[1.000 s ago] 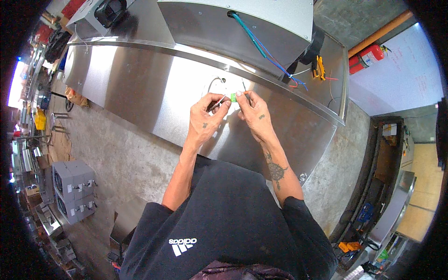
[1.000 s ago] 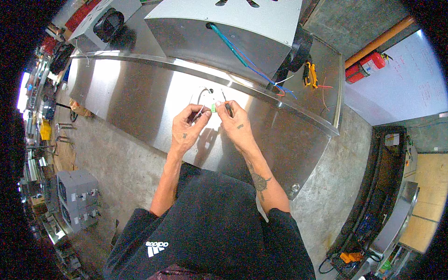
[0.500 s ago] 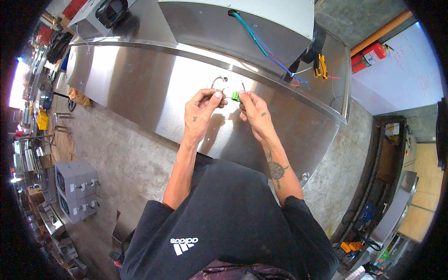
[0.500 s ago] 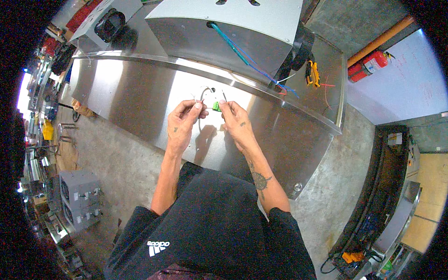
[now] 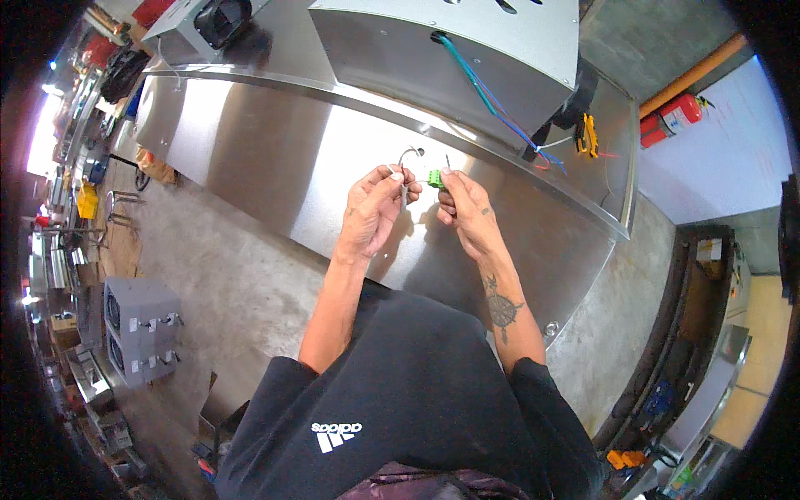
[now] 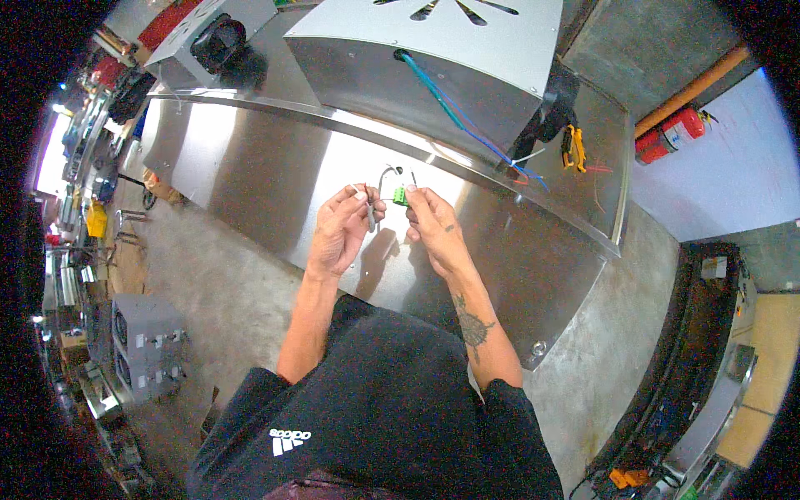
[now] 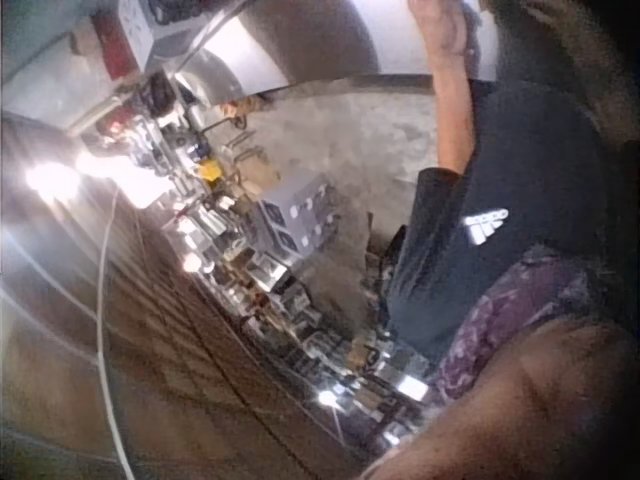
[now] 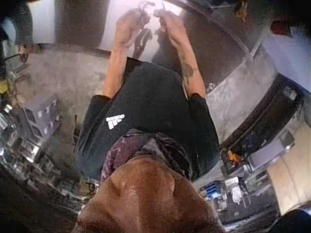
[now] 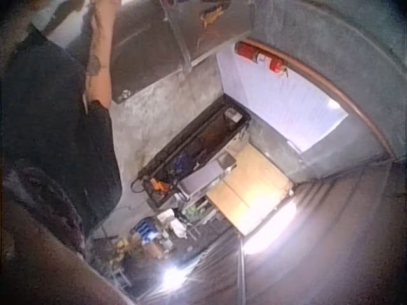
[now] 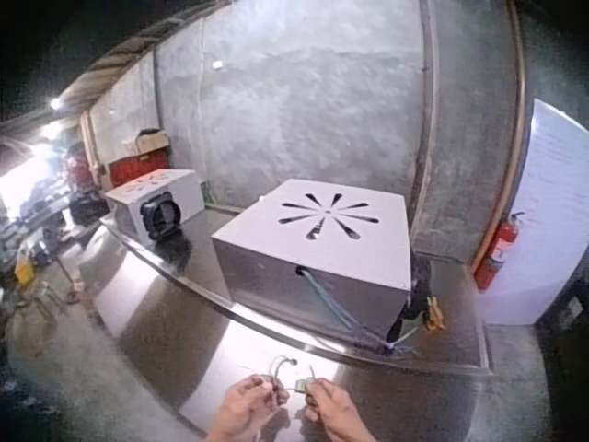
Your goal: The person strips wire insulation using pliers, inserts wires into a green terminal block, and secures them with a screwdriver. The person repeats this process for multiple wires on a stainless steel workbench.
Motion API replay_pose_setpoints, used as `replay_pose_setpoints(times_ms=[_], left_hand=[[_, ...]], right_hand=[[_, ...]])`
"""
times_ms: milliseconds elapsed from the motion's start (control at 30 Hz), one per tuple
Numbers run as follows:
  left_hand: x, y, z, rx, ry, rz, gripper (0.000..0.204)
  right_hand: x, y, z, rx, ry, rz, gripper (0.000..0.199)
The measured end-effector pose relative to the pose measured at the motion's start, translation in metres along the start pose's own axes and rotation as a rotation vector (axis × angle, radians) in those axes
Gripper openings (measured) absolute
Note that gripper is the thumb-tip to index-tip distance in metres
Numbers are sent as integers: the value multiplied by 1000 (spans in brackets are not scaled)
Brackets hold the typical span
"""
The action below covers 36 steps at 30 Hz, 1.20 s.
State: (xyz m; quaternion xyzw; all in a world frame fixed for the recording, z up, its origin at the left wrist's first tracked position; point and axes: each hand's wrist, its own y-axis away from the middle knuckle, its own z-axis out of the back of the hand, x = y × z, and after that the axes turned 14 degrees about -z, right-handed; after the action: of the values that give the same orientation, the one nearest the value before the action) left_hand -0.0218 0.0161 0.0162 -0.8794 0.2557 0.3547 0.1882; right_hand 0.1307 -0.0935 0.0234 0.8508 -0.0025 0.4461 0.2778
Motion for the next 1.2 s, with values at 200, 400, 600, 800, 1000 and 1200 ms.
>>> replay_pose_setpoints(times_ms=[200, 400, 600, 800, 1000, 1200], left_hand=[[5, -1, 3, 19, -235, -53, 16], [2, 2, -13, -8, -403, -181, 20], [0, 0, 1, 149, -368, -219, 18], [-5, -2, -2, 84, -433, -231, 17], [-13, 0, -29, -39, -715, -256, 22], [-13, -3, -29, -44, -715, -240, 20]], right_hand=[[-1, 0, -1, -53, 116, 61, 31], [2, -2, -3, -109, 112, 42, 33], [5, -2, -7, -75, 67, 49, 33], [5, -2, -8, -28, 59, 44, 32], [3, -2, -14, -36, 61, 48, 31], [-1, -6, -15, -15, 76, 45, 30]])
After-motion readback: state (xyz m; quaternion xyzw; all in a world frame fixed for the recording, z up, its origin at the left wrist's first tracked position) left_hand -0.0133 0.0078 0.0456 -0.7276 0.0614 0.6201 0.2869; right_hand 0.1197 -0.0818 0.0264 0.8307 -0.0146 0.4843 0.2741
